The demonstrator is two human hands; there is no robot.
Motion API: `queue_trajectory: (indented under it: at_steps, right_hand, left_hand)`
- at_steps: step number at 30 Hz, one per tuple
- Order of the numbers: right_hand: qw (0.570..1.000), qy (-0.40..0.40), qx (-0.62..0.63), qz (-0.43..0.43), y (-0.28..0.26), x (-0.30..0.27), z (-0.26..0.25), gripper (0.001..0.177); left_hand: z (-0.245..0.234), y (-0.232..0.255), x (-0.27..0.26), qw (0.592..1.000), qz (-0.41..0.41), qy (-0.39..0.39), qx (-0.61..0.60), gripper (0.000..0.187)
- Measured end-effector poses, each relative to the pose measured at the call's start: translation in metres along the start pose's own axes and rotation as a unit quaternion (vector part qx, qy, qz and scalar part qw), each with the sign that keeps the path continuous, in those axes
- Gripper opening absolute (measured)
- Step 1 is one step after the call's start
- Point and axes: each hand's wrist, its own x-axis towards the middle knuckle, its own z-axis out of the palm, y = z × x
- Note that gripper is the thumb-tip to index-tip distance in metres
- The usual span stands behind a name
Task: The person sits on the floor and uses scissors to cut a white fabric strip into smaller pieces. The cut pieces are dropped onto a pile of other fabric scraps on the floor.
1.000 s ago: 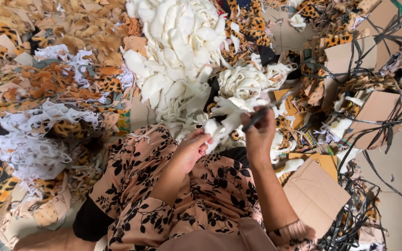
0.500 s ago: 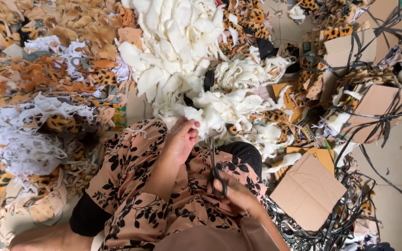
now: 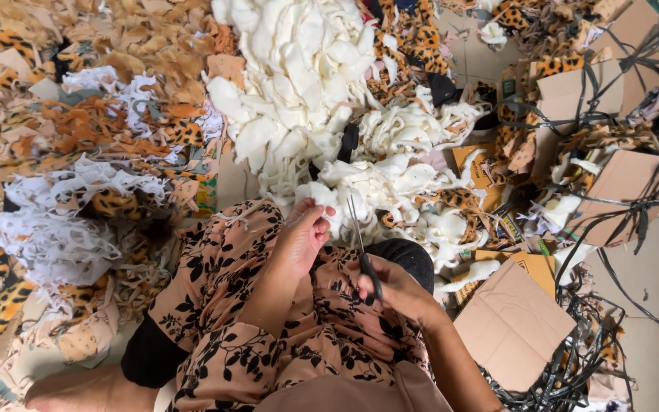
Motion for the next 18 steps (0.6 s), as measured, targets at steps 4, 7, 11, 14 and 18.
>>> queue_trajectory:
  at_steps: [4, 7, 11, 14, 18]
  right_hand:
    - [0.998, -0.028, 0.012, 0.059, 0.053, 0.003, -0.001, 0.053]
    - [0.999, -0.025, 0.016, 0.015, 0.033, 0.001, 0.01, 0.048]
    - [0.994, 0.007, 0.057, -0.096, -0.003, 0.006, 0.012, 0.037]
    - [0.984, -0.028, 0.097, -0.146, 0.015, 0.016, 0.005, 0.042]
    - [0.973, -0.065, 0.137, -0.176, 0.017, 0.014, 0.004, 0.048]
  left_hand:
    - [-0.007, -0.001, 0.008, 1.0, -0.01, 0.006, -0.005, 0.015]
    - [-0.006, -0.01, 0.009, 1.0, -0.017, -0.005, -0.003, 0.015]
    - [0.0, -0.01, 0.007, 1.0, -0.007, -0.002, 0.027, 0.018]
    - [0.013, 0.01, -0.017, 0.995, 0.016, 0.009, 0.098, 0.026]
    - [0.016, 0.015, -0.022, 0.949, 0.053, -0.009, 0.311, 0.057]
